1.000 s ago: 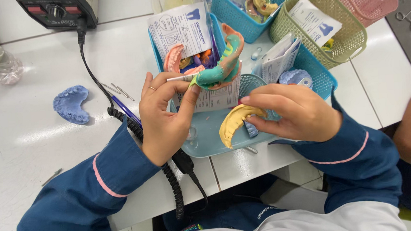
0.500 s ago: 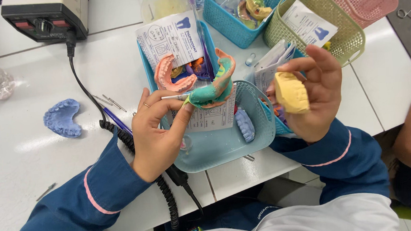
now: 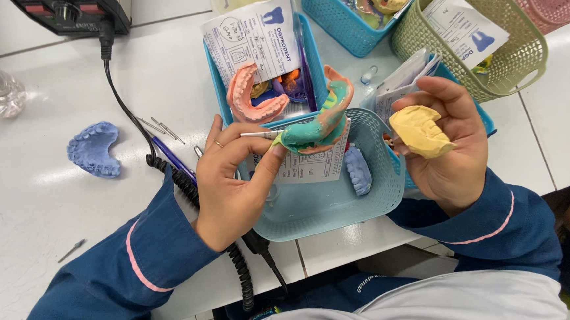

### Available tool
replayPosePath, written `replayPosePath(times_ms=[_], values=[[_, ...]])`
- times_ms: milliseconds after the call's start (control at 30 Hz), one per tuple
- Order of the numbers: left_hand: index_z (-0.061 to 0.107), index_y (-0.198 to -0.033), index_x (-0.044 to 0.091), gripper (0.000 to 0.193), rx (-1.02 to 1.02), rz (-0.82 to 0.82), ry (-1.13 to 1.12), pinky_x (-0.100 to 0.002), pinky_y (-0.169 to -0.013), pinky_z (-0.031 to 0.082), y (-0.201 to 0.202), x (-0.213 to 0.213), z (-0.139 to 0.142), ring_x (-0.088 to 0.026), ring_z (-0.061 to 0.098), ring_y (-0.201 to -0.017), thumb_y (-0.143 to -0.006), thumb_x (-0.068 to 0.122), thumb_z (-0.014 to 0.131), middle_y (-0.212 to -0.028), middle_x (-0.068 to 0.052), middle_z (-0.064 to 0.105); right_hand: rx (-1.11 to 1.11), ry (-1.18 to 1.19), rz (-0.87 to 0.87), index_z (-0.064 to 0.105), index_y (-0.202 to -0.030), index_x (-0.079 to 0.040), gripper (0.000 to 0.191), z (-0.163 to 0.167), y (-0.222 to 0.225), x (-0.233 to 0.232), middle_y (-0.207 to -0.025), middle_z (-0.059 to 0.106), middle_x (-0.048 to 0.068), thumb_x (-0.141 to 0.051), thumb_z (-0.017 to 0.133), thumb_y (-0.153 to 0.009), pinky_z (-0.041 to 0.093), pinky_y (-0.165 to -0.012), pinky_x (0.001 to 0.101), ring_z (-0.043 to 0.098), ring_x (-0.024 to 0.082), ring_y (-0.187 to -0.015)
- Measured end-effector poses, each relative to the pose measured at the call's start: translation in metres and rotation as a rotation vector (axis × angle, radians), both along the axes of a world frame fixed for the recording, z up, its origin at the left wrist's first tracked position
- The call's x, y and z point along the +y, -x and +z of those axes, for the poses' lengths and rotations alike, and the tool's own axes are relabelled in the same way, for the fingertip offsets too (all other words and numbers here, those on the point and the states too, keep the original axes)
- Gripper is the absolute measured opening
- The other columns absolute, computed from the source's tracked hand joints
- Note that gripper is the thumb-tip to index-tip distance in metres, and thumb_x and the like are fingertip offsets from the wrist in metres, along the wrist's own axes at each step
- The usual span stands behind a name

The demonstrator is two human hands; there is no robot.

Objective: The person handles multiple dental prostheses and molds, fitting them together and using a metal tool to scrape and adjust the surface of a yellow mold. The person also reviews a printed document and applies a small amount of material from a container to a prosthesis.

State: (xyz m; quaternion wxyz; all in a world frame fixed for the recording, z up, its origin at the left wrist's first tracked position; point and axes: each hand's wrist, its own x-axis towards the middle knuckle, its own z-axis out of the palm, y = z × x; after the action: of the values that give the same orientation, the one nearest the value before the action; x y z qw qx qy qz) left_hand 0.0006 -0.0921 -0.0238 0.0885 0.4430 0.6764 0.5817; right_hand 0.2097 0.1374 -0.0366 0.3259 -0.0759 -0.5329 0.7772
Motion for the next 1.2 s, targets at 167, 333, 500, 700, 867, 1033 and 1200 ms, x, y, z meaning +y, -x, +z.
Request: replayPosePath(times_ms=[167,333,500,700,867,1033,1200], values=[[0.072,-0.092,0.008,0.007,-0.020,0.041,-0.074,-0.060,-0.130,0.023,0.0008,0.0004,0.0025,-0.019,0.070,-0.104,-0.097,0.013,0.072,-0.104,-0.003,0.073,0.001,0.037,0.003,0.049,-0.146,0.000,0.043,-0.0008,0.0008,0.0009,-0.128,0.066,0.021,0.005,0.065,-0.107,0.059,-0.079,0.0272,0.072,0.022,-0.096],[0.072,-0.090,0.007,0.008,-0.029,0.040,-0.056,-0.058,-0.131,0.026,0.0031,0.0005,0.0039,-0.019,0.070,-0.099,-0.098,0.010,0.072,-0.102,-0.004,0.072,-0.041,0.007,-0.007,0.049,-0.146,-0.001,0.043,-0.0006,-0.0002,0.0009,-0.129,0.065,0.021,0.006,0.064,-0.106,0.059,-0.081,0.0279,0.071,0.024,-0.099],[0.072,-0.092,0.007,0.008,-0.032,0.035,-0.047,-0.057,-0.131,0.029,0.0034,-0.0018,0.0002,-0.019,0.071,-0.101,-0.099,0.009,0.072,-0.102,-0.003,0.073,-0.031,0.016,0.007,0.050,-0.144,-0.001,0.042,-0.0016,-0.0011,0.0013,-0.131,0.065,0.022,0.007,0.065,-0.105,0.060,-0.083,0.0278,0.071,0.025,-0.100],[0.073,-0.094,0.008,0.006,-0.001,0.041,-0.053,-0.058,-0.131,0.027,0.0031,0.0002,0.0009,-0.019,0.071,-0.103,-0.098,0.011,0.074,-0.106,-0.003,0.073,-0.010,0.040,0.015,0.051,-0.143,-0.001,0.040,-0.0047,-0.0034,0.0032,-0.131,0.065,0.021,0.007,0.067,-0.107,0.060,-0.082,0.0288,0.072,0.025,-0.101],[0.074,-0.095,0.008,0.004,0.007,0.046,-0.032,-0.060,-0.132,0.024,0.0023,-0.0014,-0.0020,-0.016,0.071,-0.100,-0.097,0.012,0.075,-0.107,-0.002,0.073,0.003,0.041,0.029,0.051,-0.142,-0.002,0.038,-0.0083,-0.0062,0.0043,-0.131,0.066,0.020,0.002,0.068,-0.108,0.060,-0.081,0.0280,0.072,0.025,-0.101],[0.075,-0.098,0.009,0.002,0.095,0.027,-0.056,-0.061,-0.134,0.017,0.0034,-0.0048,-0.0048,-0.015,0.070,-0.106,-0.098,0.012,0.074,-0.106,-0.001,0.072,-0.002,0.054,0.007,0.051,-0.138,-0.003,0.032,-0.0099,-0.0069,0.0038,-0.128,0.065,0.019,0.001,0.068,-0.111,0.059,-0.076,0.0274,0.072,0.026,-0.101],[0.075,-0.097,0.010,0.002,0.101,0.037,-0.076,-0.061,-0.134,0.016,0.0042,-0.0038,-0.0049,-0.015,0.070,-0.106,-0.098,0.012,0.075,-0.105,-0.001,0.072,-0.004,0.065,-0.010,0.051,-0.139,-0.002,0.033,-0.0043,-0.0018,-0.0011,-0.129,0.067,0.020,0.003,0.067,-0.111,0.059,-0.072,0.0278,0.072,0.027,-0.098]])
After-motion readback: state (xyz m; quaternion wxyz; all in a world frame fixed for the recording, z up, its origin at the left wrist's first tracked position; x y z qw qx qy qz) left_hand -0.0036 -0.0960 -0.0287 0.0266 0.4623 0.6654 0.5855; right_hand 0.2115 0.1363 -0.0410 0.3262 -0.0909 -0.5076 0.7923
